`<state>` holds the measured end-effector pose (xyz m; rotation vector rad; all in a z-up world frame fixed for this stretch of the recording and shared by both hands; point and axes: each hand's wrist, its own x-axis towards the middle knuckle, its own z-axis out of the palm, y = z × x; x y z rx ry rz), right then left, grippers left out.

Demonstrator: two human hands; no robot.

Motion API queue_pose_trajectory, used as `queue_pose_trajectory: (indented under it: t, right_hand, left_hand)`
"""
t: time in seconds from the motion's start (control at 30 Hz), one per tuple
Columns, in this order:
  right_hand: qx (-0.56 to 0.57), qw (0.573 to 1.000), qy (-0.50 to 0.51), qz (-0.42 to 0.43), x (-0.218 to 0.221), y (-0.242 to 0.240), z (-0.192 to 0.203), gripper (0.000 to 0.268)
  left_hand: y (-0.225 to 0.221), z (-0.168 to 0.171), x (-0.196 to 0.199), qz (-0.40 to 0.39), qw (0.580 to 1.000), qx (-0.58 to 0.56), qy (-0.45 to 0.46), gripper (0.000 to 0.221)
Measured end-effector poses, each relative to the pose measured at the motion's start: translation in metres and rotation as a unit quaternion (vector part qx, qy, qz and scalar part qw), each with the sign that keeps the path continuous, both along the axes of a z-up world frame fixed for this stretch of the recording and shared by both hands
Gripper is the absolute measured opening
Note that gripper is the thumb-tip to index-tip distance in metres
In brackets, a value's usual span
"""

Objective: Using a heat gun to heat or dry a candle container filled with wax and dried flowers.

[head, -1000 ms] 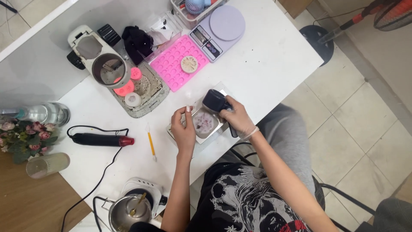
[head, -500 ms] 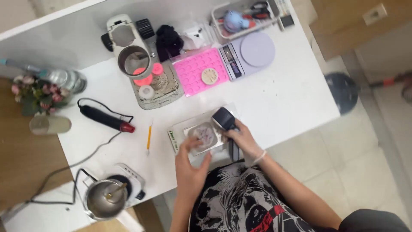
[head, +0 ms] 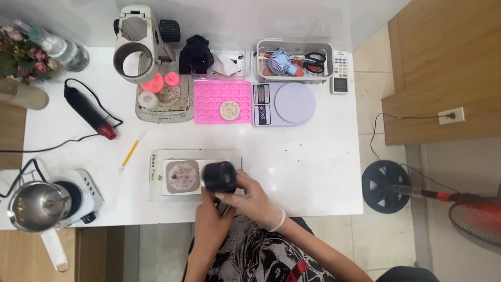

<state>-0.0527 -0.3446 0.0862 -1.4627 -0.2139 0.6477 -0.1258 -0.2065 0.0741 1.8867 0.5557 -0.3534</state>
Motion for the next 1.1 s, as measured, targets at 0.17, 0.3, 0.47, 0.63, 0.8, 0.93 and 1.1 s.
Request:
queue_pose_trajectory:
  t: [0.17,0.3,0.47,0.63,0.8,0.93,1.1]
  right_hand:
    - [-0.08,0.976,-0.127,0.16,0.03,-0.029,0.009,0.042]
    - [-0.055,0.994,0.025,0.09,0.085,-0.056,-0.051,0.048]
    - [-0.468,0.878,-0.092,-0.047,0.162,-0.075,-0.114,0.045]
    - [-0.572,0.801,-0.169,-0.041,0.193,-0.053,-0.153,0.049]
    - [-0.62,0.752,-0.225,0.002,0.195,-0.034,-0.187,0.044]
    - [-0.626,0.721,-0.298,-0.007,0.196,-0.035,-0.218,0.023]
    - [-0.578,0.708,-0.404,-0.028,0.187,-0.056,-0.213,0.015]
  left_hand:
    - [-0.022,0.012,0.004,0.062,0.992,0.063,-0.088,0.035]
    - [-0.033,0.036,0.018,0.101,0.991,0.081,0.045,0.037]
    - [-0.028,0.019,0.012,0.163,0.982,0.085,-0.036,0.044]
    - [-0.013,0.005,0.011,0.154,0.985,0.078,-0.007,0.038]
    - [-0.003,-0.002,0.009,0.125,0.983,0.133,0.006,0.03]
    - [0.001,-0.004,0.022,0.126,0.985,0.116,-0.031,0.034]
    - [-0.001,-0.006,0.021,0.169,0.983,0.065,0.031,0.035]
